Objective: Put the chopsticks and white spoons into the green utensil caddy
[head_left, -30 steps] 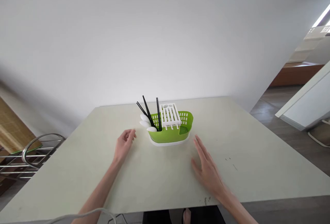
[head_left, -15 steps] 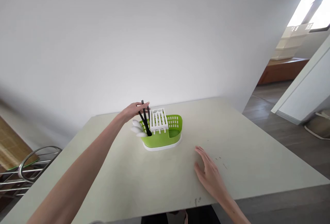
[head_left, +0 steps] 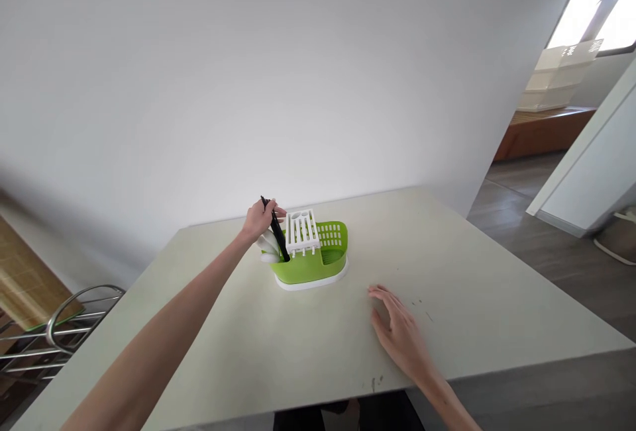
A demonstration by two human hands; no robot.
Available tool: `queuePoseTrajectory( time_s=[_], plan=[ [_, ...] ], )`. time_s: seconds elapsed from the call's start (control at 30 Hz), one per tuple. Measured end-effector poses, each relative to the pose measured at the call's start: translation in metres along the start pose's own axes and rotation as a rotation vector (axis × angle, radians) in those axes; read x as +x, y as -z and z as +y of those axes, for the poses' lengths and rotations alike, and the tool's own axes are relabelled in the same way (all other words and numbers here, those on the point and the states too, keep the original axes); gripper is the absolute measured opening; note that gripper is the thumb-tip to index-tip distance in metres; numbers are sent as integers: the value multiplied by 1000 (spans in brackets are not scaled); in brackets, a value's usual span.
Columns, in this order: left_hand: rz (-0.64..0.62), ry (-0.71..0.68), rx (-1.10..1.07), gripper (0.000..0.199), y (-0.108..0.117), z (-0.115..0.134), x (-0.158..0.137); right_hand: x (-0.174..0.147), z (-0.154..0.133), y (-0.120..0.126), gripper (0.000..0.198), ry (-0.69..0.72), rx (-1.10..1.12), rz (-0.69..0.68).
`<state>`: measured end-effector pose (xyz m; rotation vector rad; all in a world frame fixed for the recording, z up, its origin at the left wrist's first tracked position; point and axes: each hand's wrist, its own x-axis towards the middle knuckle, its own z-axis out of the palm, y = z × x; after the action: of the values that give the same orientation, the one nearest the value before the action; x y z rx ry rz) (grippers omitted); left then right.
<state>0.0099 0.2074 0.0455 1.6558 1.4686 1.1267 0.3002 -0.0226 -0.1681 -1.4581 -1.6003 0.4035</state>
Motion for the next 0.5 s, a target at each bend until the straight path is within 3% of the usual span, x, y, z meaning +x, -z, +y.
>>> queuePoseTrajectory(
  time_s=[0.17, 0.27, 0.37, 0.5],
  plan=[
    [228, -44, -233, 28, 18, -5, 1, 0, 0, 0, 29, -1, -9, -11],
    [460, -18, -417, 21, 39, 1, 10, 0, 1, 0, 28, 8, -5, -15],
    [642, 44, -527, 19, 71, 12, 19, 0, 1, 0, 27, 12, 0, -21],
    [751, 112, -538, 20, 126, 23, 21, 1, 1, 2, 27, 25, 17, -27]
  ],
)
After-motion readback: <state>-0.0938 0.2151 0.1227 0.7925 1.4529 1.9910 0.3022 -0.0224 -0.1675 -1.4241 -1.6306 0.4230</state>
